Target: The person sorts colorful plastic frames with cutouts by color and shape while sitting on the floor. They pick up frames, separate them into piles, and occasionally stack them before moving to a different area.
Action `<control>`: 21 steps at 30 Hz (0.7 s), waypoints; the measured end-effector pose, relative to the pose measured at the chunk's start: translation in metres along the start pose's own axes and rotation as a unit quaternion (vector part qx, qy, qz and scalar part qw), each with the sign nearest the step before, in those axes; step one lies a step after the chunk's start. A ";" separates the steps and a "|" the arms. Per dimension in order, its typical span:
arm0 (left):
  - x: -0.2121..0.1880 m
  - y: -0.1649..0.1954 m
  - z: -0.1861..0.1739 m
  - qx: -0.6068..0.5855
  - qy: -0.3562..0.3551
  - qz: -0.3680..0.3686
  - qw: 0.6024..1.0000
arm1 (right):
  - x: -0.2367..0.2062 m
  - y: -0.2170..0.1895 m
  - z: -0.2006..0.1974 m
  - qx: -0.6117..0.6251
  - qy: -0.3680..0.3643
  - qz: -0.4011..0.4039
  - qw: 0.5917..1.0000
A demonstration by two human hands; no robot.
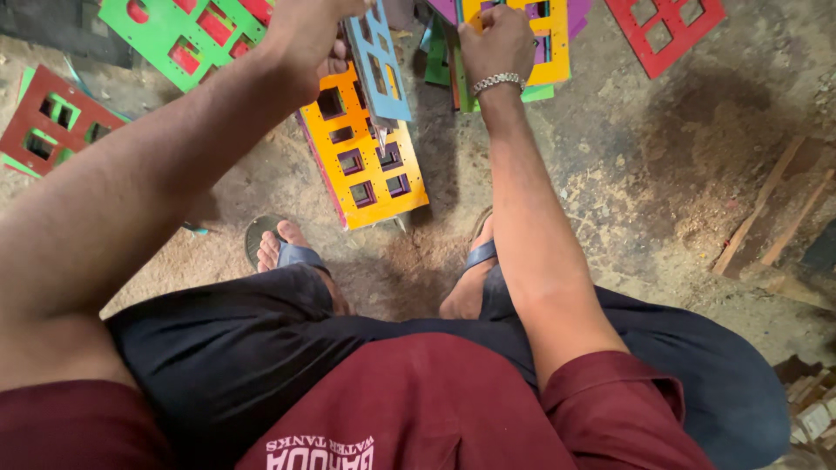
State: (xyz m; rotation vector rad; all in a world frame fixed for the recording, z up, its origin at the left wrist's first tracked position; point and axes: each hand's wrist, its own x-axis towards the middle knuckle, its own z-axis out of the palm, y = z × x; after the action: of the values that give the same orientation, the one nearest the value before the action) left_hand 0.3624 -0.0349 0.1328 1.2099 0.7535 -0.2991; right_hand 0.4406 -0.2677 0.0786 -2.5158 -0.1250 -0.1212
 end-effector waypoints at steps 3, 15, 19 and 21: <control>0.003 0.000 0.000 -0.001 -0.004 -0.014 1.000 | 0.002 -0.012 0.001 0.139 -0.044 -0.035 0.989; 0.022 -0.009 -0.010 -0.084 -0.087 -0.013 0.993 | -0.035 -0.087 0.002 0.369 -0.275 -0.088 0.883; 0.006 -0.005 -0.004 -0.111 -0.057 -0.033 0.992 | -0.015 -0.061 0.003 0.216 -0.203 -0.008 0.955; -0.002 -0.001 0.001 -0.066 -0.026 0.003 0.997 | -0.009 -0.037 -0.002 0.053 -0.031 -0.031 0.998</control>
State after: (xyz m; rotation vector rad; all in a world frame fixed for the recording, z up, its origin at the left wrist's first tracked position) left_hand 0.3610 -0.0360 0.1335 1.0754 0.7143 -0.2705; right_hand 0.4271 -0.2393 0.1001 -2.4108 -0.2278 -0.0594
